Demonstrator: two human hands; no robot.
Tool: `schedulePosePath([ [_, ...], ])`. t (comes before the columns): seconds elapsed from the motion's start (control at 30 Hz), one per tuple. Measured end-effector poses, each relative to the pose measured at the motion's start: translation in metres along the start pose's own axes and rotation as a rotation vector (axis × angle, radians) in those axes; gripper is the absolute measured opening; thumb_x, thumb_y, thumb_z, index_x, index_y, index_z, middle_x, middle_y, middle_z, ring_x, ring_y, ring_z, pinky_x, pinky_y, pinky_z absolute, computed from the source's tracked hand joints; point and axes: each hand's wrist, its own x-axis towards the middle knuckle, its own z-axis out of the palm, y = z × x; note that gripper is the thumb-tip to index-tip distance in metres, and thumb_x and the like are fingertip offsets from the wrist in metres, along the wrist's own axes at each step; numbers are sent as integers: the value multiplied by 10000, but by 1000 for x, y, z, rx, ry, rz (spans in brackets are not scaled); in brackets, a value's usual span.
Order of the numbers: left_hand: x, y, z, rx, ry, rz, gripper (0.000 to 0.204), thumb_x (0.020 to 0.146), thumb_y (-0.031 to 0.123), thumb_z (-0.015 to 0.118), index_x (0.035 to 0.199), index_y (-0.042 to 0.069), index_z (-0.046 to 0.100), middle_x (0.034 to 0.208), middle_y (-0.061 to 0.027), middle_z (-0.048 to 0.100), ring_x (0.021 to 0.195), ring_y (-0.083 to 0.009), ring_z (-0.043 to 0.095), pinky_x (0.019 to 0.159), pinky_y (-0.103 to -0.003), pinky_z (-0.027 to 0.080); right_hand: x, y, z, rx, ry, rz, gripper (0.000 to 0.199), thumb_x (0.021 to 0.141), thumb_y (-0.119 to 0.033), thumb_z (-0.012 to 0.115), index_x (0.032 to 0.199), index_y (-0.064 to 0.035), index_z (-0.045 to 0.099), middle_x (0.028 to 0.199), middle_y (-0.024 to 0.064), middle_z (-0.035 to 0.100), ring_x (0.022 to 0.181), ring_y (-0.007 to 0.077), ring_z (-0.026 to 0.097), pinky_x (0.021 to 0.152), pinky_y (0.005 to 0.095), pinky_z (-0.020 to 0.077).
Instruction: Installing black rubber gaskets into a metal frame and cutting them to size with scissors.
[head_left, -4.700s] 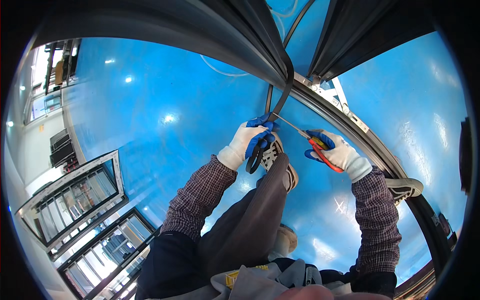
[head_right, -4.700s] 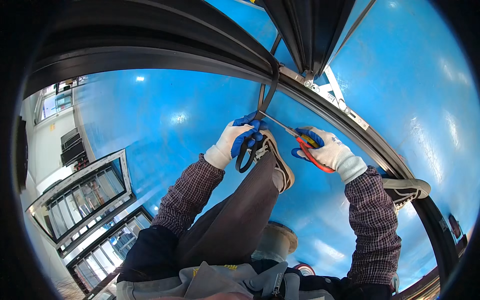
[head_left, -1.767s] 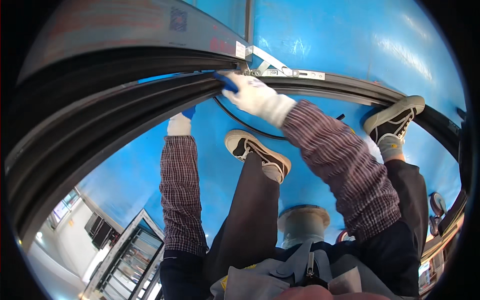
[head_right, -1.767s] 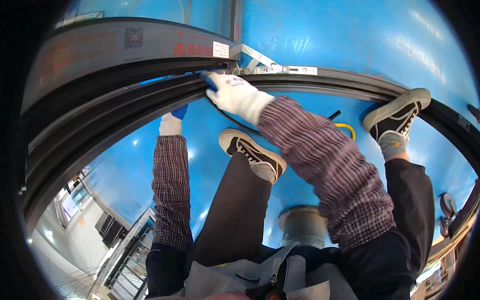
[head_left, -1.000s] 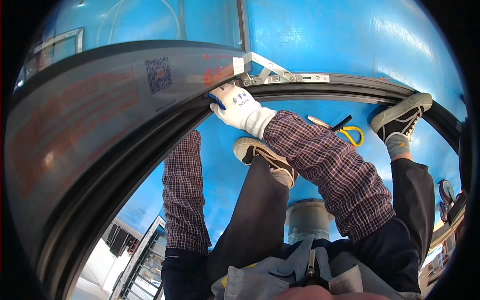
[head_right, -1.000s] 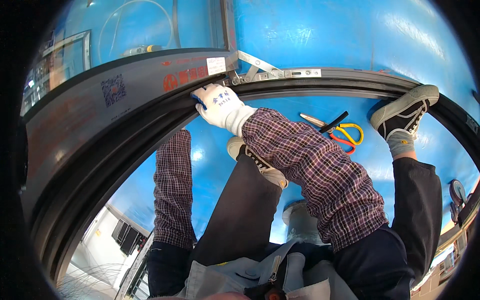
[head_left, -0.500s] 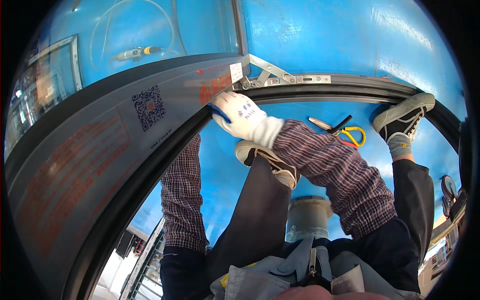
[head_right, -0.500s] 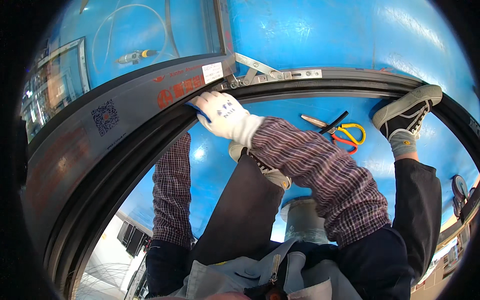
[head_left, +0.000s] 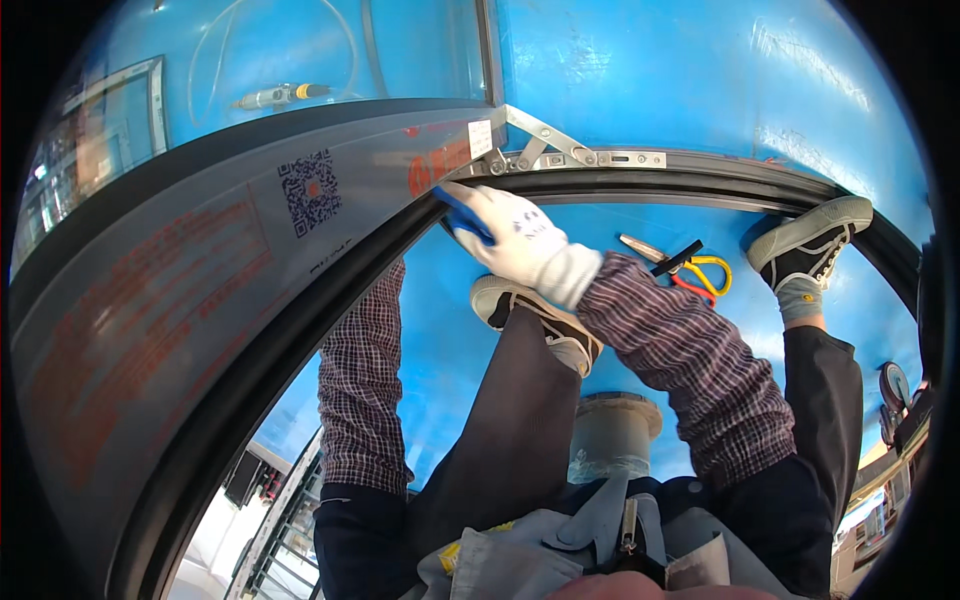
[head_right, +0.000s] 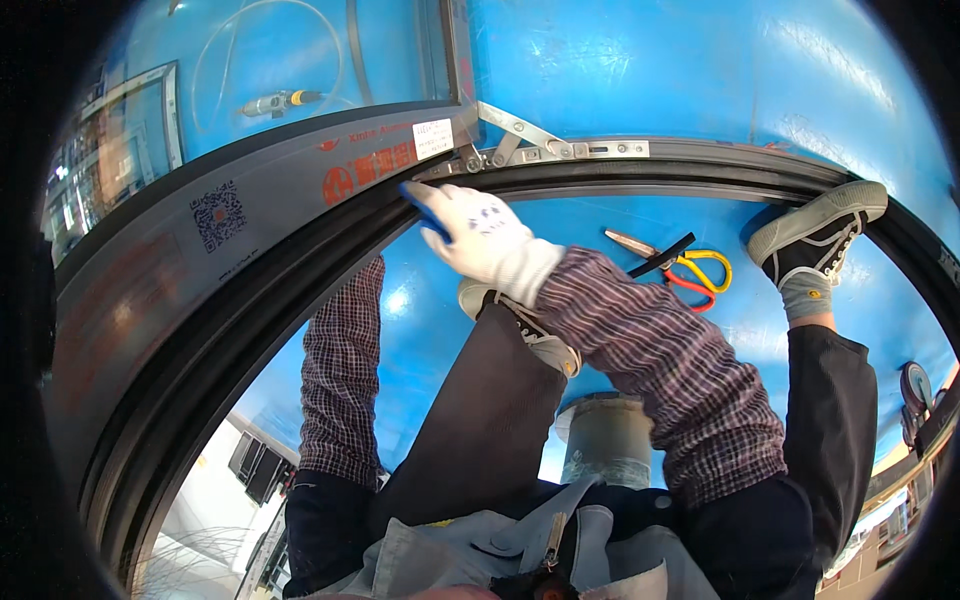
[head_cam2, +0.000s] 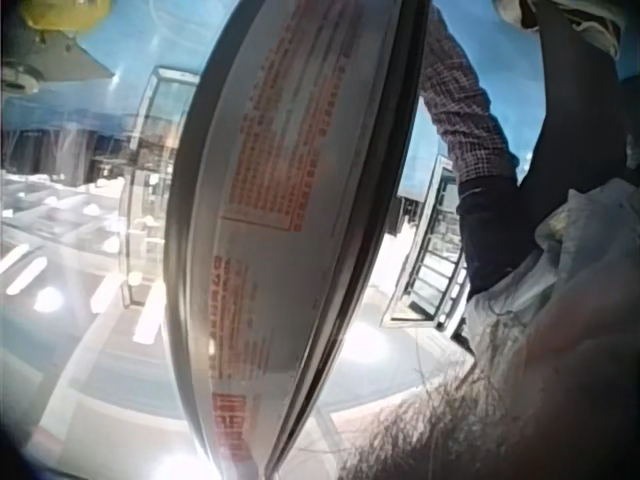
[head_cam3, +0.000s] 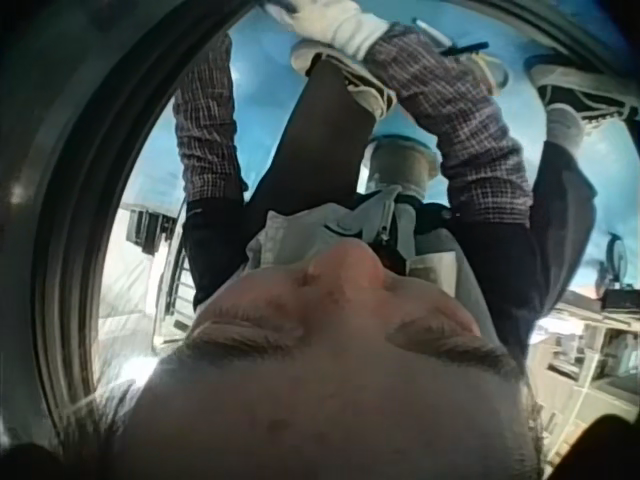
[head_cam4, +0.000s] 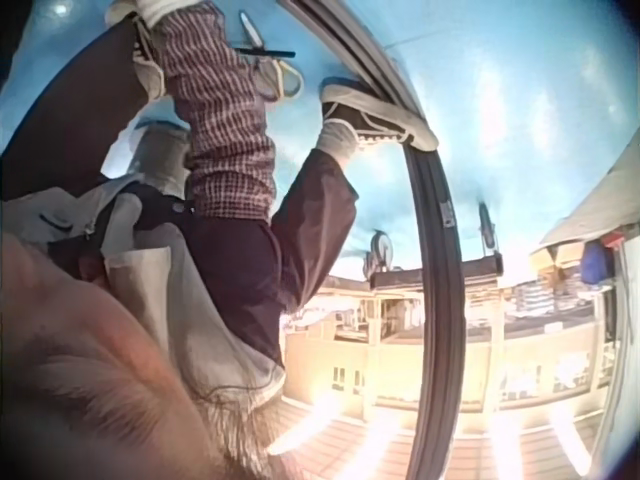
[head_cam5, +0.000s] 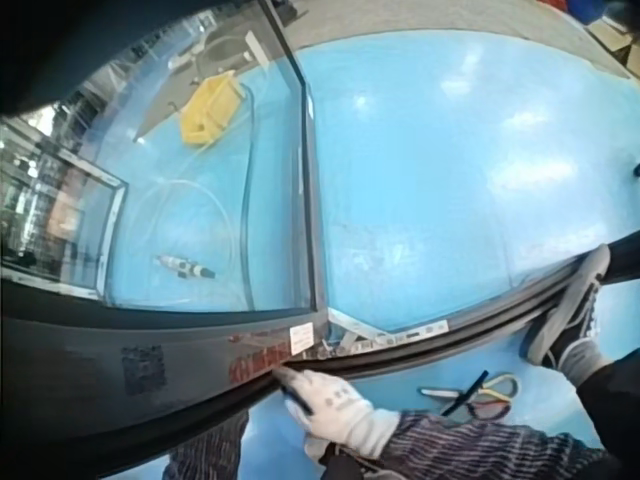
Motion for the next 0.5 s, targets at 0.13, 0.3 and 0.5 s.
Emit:
schedulePosePath([
  [0.13,0,1,5,-92,39,-9,733,935,562,406,1503,212,102,1553,-102,128,1380,-357,268,1110,-556,259,32,-6,23,-164,-49,42,287,814,-181,605,1063,-41,575,928,146,611,755,310,603,668,360,491],
  [0.3,8,9,15,-128,105,-17,716,940,545,413,1501,213,115,1554,-96,138,1381,-346,273,1115,-543,258,48,-7,27,-328,-443,165,264,801,-212,604,1003,-43,582,926,156,610,770,317,598,678,364,484],
  [0.5,16,15,12,-176,163,-36,697,946,524,420,1500,215,131,1555,-89,150,1383,-334,278,1122,-527,257,23,1,32,-335,48,-11,242,789,-232,612,955,-56,598,887,145,617,776,305,603,723,368,483],
])
